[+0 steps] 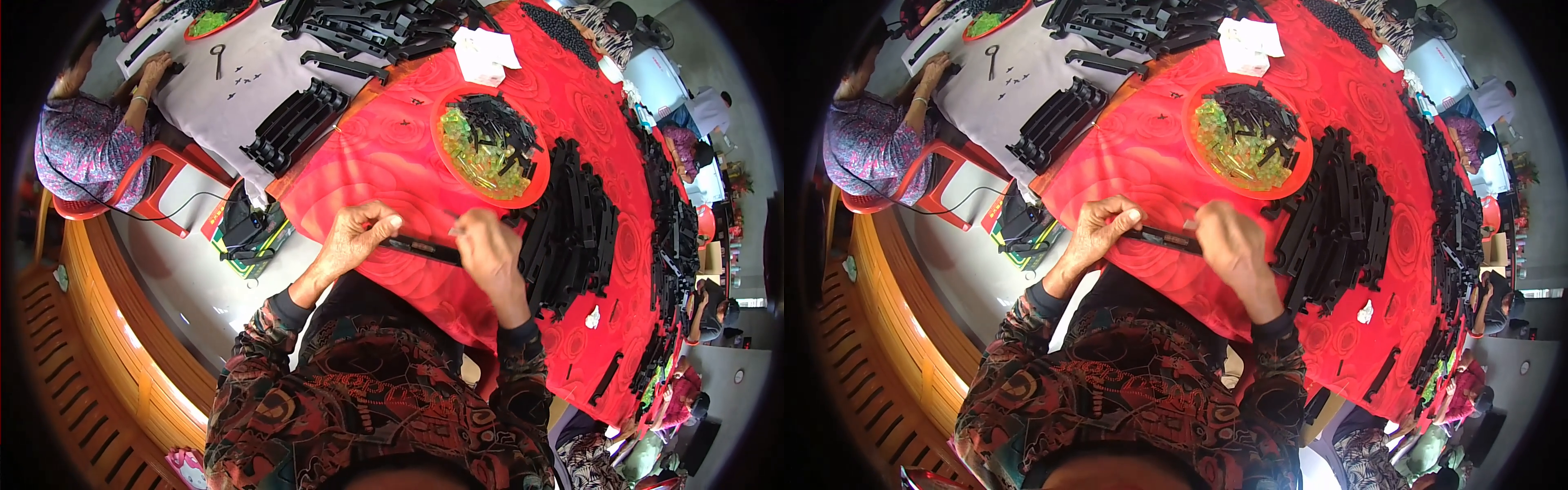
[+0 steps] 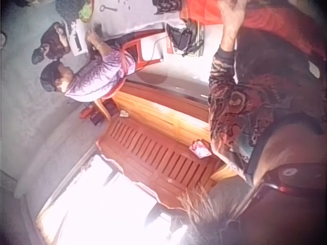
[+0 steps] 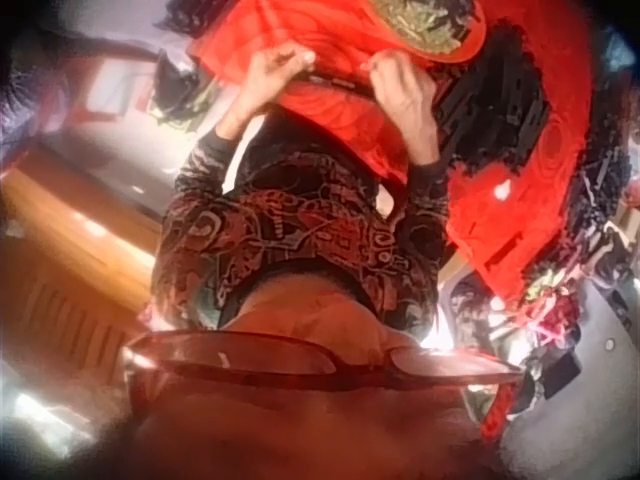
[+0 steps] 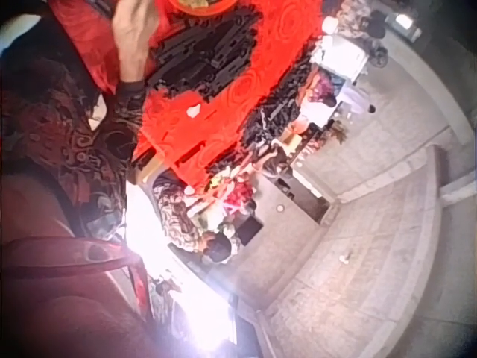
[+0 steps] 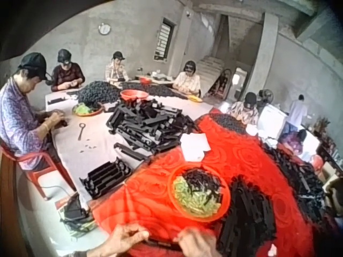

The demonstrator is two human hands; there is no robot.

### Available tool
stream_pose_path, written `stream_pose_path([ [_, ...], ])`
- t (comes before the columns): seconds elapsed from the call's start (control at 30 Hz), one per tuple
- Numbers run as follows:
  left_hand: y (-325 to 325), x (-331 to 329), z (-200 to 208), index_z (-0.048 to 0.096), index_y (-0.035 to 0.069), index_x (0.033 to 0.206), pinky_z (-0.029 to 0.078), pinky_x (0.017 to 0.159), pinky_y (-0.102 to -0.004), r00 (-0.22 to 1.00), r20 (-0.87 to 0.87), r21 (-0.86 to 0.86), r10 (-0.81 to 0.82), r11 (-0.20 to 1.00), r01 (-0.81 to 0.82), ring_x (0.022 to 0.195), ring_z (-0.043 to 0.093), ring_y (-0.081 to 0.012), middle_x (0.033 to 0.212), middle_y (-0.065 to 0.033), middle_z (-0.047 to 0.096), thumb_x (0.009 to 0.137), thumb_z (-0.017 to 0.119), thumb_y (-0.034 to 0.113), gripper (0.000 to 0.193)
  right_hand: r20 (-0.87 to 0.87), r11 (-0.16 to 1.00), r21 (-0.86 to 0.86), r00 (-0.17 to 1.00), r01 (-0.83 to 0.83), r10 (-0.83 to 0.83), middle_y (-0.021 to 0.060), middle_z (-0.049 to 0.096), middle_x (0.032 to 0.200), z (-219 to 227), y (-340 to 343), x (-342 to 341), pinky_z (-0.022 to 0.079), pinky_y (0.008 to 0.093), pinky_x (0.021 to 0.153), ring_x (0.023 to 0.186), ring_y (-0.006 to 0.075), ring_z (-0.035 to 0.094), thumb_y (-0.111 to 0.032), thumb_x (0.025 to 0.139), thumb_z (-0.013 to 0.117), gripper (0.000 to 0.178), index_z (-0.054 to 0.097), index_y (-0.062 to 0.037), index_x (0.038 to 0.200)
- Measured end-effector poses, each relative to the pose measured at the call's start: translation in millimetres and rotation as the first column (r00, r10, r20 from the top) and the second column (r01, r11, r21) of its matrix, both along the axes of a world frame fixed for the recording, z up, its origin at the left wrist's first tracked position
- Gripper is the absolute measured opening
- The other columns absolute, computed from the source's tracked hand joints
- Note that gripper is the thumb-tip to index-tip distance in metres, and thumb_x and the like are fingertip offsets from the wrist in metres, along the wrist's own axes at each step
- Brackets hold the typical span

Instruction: The person assembles level components by inserting bubble vials into black plastic frames and pressing them into place using a metal rod.

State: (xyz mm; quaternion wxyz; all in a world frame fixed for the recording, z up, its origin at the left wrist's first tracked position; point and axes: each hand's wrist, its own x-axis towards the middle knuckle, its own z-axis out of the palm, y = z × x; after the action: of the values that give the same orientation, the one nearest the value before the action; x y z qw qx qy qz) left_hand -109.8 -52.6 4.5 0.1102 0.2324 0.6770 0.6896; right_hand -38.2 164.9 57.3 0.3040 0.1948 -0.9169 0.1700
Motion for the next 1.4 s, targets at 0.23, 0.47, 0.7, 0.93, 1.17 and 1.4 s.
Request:
stream_pose_path([
  [0.23,10,18,4,0.065,0.000,0.088,0.046,0.064,-0.0220,0.740,0.447,0.239,-0.503,0.864,0.443,0.070,0.058,-0.0082,0.075,-0.0018,0.063,0.088,0.065,0.021,0.022,-0.028,0.969,0.202,0.988,-0.141,0.150,0.0100,0.054,0.099,-11,-18,38,0.045,0.0293,0.053,0.061,0.0166,0.056,-0.004,0.071,0.066,0.024,0.058,-0.0029,0.094],
  [0.47,20,28,1,0.064,0.002,0.087,0.047,0.065,-0.0221,0.737,0.436,0.335,-0.516,0.853,0.400,0.070,0.058,-0.0080,0.073,-0.0005,0.062,0.090,0.062,0.017,0.015,0.048,0.993,-0.087,0.995,-0.081,0.086,0.0113,0.056,0.088,-23,-27,56,0.049,0.0308,0.059,0.068,0.0219,0.060,0.002,0.069,0.069,0.027,0.059,-0.0028,0.092],
  [0.7,26,33,-8,0.063,0.003,0.084,0.039,0.059,-0.0223,0.884,0.274,0.243,-0.379,0.916,0.318,0.065,0.049,-0.0047,0.074,0.0011,0.058,0.091,0.060,0.014,0.014,0.336,0.541,-0.808,0.937,0.233,0.099,-0.0004,0.052,0.077,-40,-25,69,0.034,0.0196,0.053,0.061,0.0043,0.044,0.000,0.082,0.066,0.007,0.059,-0.0002,0.085],
  [0.93,28,40,1,0.062,0.000,0.085,0.041,0.062,-0.0241,0.942,0.137,0.159,-0.306,0.946,0.284,0.068,0.049,-0.0064,0.072,0.0005,0.054,0.091,0.059,0.009,0.011,0.473,0.369,-0.835,0.875,0.409,0.101,-0.0068,0.045,0.069,-34,-33,70,0.030,0.0184,0.053,0.061,0.0013,0.036,-0.004,0.085,0.064,0.006,0.058,-0.0019,0.085],
  [1.17,28,46,-1,0.064,0.001,0.087,0.045,0.067,-0.0272,0.958,0.143,0.099,-0.247,0.967,0.235,0.071,0.055,-0.0113,0.078,-0.0032,0.060,0.089,0.063,0.013,0.012,0.516,0.341,-0.819,0.853,0.462,0.082,-0.0084,0.045,0.067,-37,-35,69,0.029,0.0182,0.053,0.060,0.0008,0.035,-0.006,0.085,0.066,0.010,0.058,-0.0027,0.080],
  [1.4,-12,-14,10,0.060,0.002,0.104,0.043,0.083,-0.0413,0.811,-0.558,-0.361,-0.174,0.931,-0.048,0.091,0.055,-0.0331,0.090,-0.0142,0.059,0.074,0.073,0.031,0.043,0.622,0.377,-0.743,0.779,0.554,0.081,-0.0084,0.046,0.064,-30,6,48,0.031,0.0191,0.052,0.059,0.0011,0.037,-0.004,0.081,0.068,0.011,0.060,-0.0009,0.074],
])
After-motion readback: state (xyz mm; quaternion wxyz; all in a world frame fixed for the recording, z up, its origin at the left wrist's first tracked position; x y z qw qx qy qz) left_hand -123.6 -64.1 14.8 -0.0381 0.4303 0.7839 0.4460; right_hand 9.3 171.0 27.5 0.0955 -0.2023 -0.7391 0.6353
